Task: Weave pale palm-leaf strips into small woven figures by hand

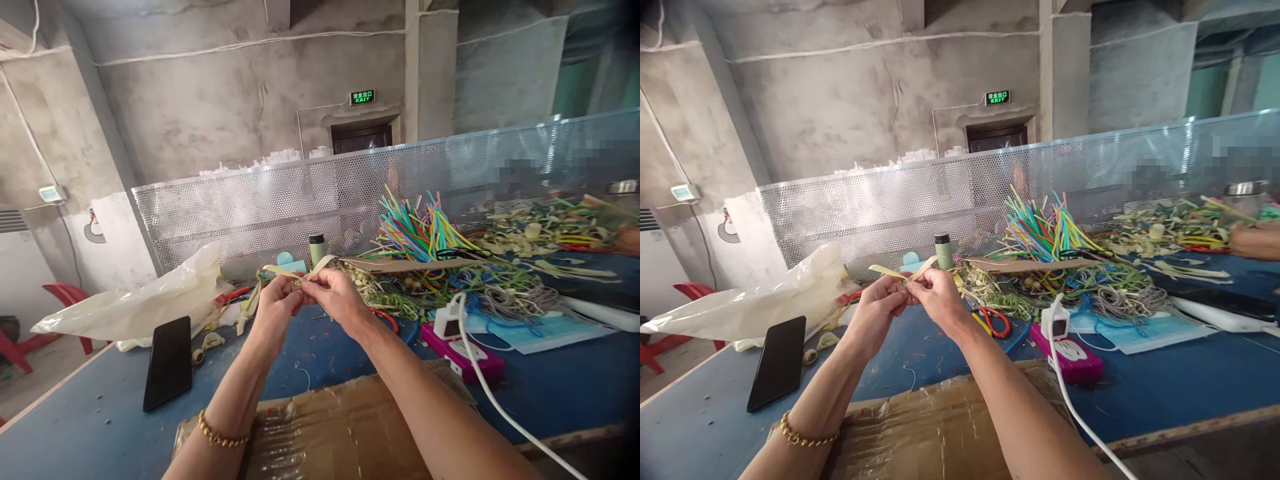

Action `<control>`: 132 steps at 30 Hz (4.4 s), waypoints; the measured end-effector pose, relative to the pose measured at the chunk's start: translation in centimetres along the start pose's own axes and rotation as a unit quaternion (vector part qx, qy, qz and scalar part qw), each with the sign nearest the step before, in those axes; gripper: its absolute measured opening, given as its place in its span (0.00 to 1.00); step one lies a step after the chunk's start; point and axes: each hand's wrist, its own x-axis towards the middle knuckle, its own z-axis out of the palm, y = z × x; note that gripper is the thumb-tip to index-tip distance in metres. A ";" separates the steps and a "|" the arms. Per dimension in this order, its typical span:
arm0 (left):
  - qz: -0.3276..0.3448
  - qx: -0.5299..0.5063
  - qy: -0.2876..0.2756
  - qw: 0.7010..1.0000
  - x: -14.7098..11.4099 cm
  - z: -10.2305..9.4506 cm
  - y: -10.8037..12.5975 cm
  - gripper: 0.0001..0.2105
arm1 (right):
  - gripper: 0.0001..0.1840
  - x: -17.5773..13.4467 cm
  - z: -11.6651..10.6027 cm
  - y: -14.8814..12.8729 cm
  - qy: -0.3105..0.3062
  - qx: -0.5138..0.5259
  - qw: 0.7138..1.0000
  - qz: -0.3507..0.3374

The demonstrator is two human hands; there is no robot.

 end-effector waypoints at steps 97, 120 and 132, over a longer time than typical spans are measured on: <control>-0.061 0.122 -0.073 0.988 0.6 -1.9 -1.1 0.12 | 0.07 0.0 -2.3 -0.8 -0.064 -0.369 0.921 -0.104; -0.114 0.059 -0.107 0.986 1.0 -2.4 -1.6 0.16 | 0.08 0.3 -2.5 -0.8 -0.081 -0.387 0.915 -0.086; -0.128 0.086 -0.088 0.984 0.8 -1.7 -1.7 0.11 | 0.08 0.1 -2.4 -0.7 -0.082 -0.452 0.884 -0.091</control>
